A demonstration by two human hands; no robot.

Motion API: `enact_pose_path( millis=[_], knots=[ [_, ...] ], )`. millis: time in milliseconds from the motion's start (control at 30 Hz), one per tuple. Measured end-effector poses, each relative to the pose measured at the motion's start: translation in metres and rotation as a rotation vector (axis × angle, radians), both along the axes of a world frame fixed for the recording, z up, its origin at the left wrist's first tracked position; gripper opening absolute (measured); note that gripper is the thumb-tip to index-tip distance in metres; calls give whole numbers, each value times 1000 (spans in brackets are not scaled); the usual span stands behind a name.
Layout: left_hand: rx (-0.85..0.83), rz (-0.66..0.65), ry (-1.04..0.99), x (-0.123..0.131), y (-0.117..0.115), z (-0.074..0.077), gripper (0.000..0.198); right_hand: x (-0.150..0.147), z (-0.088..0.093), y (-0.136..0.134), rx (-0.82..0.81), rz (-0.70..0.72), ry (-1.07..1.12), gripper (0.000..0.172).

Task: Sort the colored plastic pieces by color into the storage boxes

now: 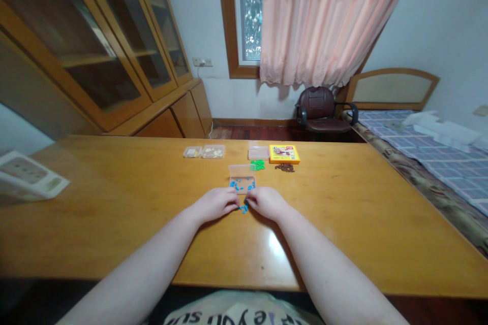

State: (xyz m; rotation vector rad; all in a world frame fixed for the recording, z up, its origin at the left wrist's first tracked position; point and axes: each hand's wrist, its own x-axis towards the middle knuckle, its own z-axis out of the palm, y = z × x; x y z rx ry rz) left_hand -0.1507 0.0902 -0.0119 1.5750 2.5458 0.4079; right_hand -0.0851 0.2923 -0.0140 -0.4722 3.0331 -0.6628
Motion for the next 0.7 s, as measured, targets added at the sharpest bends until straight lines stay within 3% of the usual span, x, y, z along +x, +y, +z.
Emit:
enact_pose_path(
  millis=[167,300,700],
  knots=[
    [13,6,2,2,1,2,12,-2,-4,5,-170,-167,144,23],
    [33,14,-3,3,1,3,12,-6,-4,9,-169,-240,77,33],
    [201,77,-10,-4,-3,1,12,-2,1,15,-84,-19,-21,21]
  ],
)
